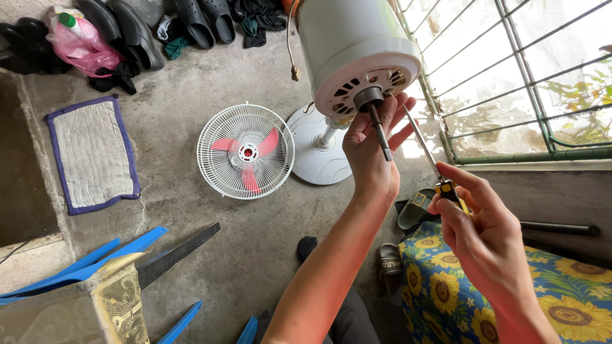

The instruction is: The person uses a screwdriver to unscrew and work on the motor housing of a pedestal fan, holding the fan head steady while turning the screwdriver on its rear components and briefly reaching into a nearby storage box.

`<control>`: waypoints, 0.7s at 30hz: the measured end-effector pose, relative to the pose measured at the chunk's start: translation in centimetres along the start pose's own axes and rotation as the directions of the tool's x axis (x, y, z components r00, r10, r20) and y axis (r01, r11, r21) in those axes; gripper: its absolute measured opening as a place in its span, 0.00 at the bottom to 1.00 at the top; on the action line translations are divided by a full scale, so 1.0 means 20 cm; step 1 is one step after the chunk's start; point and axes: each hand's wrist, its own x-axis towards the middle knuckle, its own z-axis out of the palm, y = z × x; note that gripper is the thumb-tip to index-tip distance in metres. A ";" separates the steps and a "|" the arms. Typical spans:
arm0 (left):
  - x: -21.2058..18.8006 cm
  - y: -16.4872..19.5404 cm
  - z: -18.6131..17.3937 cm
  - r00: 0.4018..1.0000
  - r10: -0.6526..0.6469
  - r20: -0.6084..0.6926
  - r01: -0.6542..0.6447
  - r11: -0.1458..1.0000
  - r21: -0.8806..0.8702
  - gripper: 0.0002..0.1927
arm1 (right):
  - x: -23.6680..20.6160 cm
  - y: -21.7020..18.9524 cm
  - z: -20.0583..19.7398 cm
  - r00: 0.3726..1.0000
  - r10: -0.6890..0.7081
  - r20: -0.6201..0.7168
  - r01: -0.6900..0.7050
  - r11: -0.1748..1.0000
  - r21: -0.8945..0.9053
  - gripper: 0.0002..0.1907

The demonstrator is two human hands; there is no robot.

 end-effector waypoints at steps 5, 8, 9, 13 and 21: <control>0.02 0.00 0.06 0.993 0.045 -0.107 -0.036 0.996 0.080 0.13 | -0.01 0.02 -0.03 0.999 -0.050 -0.021 0.050 0.998 0.035 0.27; 0.04 -0.03 0.07 0.986 0.078 -0.148 -0.065 0.994 0.093 0.14 | 0.00 0.05 -0.06 0.999 -0.032 -0.021 0.033 0.999 0.033 0.27; 0.04 -0.05 0.07 0.984 0.099 -0.149 -0.086 0.992 0.091 0.14 | 0.01 0.07 -0.08 1.000 -0.021 -0.017 0.021 0.999 0.036 0.27; 0.03 -0.14 0.08 0.969 0.225 -0.104 -0.217 0.973 0.076 0.14 | 0.06 0.10 -0.15 0.995 -0.096 0.022 0.096 0.995 0.034 0.27; 0.05 -0.24 0.15 0.939 0.333 -0.082 -0.333 0.943 0.020 0.13 | 0.17 0.03 -0.27 0.975 -0.196 0.108 0.193 0.981 0.031 0.26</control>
